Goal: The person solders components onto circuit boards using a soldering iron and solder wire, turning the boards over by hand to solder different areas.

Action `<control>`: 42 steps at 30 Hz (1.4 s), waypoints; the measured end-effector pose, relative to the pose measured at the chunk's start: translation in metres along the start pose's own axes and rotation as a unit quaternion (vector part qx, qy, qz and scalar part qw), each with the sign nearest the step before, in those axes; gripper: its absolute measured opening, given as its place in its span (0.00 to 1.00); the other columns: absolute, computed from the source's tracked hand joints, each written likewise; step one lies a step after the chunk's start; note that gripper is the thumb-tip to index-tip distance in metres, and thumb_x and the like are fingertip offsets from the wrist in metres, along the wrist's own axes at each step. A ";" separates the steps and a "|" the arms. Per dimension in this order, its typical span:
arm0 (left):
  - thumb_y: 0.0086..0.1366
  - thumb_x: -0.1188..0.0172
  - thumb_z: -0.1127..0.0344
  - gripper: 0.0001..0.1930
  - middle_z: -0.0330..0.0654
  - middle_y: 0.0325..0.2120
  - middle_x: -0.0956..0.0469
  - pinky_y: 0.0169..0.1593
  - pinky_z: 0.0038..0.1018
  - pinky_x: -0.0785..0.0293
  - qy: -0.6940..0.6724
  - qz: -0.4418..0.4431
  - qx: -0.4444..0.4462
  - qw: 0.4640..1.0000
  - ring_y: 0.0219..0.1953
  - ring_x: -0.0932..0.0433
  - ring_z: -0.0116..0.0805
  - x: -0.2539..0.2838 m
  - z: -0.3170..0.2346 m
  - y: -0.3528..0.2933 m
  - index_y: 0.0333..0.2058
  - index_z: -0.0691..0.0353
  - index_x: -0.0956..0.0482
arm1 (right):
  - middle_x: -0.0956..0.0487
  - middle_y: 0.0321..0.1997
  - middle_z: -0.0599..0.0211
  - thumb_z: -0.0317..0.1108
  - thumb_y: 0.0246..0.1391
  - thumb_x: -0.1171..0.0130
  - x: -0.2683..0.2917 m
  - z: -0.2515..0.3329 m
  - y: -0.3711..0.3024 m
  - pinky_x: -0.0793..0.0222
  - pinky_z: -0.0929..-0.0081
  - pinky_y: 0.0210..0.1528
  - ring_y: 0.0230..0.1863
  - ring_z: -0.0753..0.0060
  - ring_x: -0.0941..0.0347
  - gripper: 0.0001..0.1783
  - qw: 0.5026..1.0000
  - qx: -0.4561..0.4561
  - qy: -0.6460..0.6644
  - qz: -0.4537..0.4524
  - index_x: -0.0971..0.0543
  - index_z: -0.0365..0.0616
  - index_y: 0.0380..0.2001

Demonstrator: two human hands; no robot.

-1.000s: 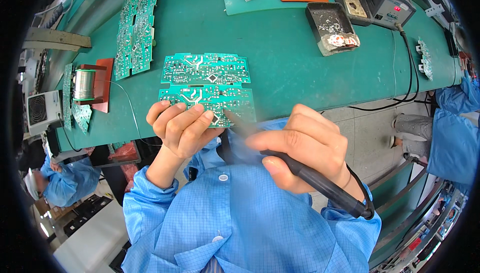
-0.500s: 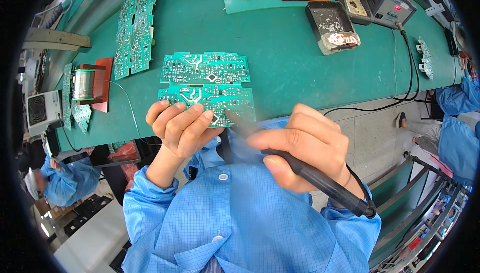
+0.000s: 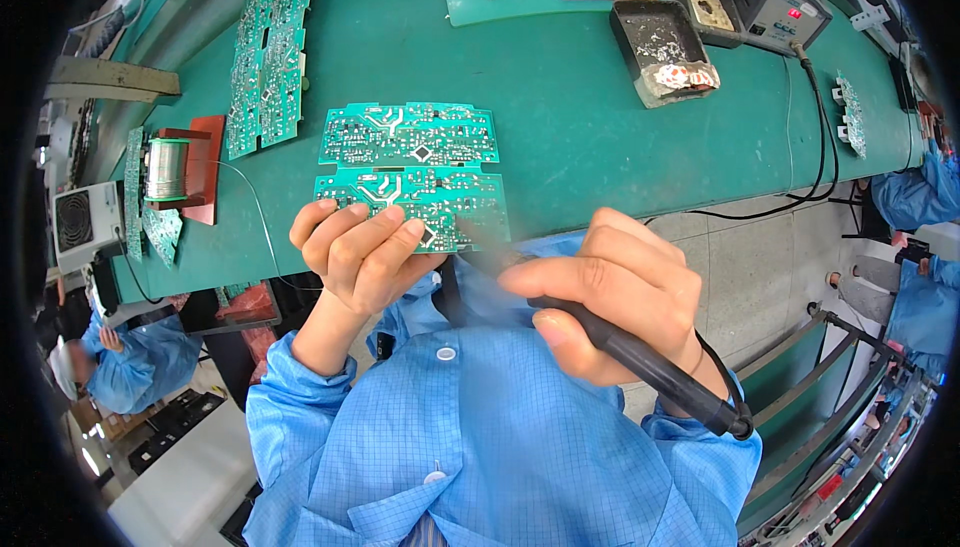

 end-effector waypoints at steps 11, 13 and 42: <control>0.48 0.34 0.53 0.14 0.28 0.35 0.28 0.48 0.32 0.39 0.005 0.018 0.001 1.000 0.39 0.35 0.29 -0.001 0.001 0.001 0.32 0.46 0.24 | 0.32 0.13 0.70 0.36 0.44 0.42 0.001 0.000 -0.002 0.46 0.77 0.15 0.13 0.74 0.41 0.11 1.000 -0.004 0.005 -0.007 0.20 0.39 0.25; 0.48 0.34 0.53 0.14 0.28 0.34 0.28 0.48 0.32 0.39 0.004 0.016 -0.001 1.000 0.39 0.35 0.29 -0.001 0.000 0.001 0.32 0.46 0.24 | 0.32 0.13 0.70 0.36 0.44 0.42 0.002 0.001 -0.002 0.46 0.78 0.15 0.12 0.74 0.41 0.11 1.000 -0.003 0.005 -0.008 0.20 0.39 0.25; 0.47 0.34 0.52 0.14 0.28 0.34 0.28 0.47 0.32 0.38 0.004 0.005 -0.005 1.000 0.39 0.35 0.30 -0.001 0.001 -0.002 0.32 0.46 0.24 | 0.29 0.15 0.69 0.43 0.50 0.45 0.020 -0.005 -0.007 0.48 0.77 0.16 0.14 0.76 0.40 0.16 0.999 -0.007 0.004 -0.052 0.20 0.38 0.26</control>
Point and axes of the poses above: each hand's wrist, its own y-axis towards the middle knuckle, its own x-axis out of the back of the hand, z = x × y, the point moved 10 cm from there along y, towards the middle knuckle
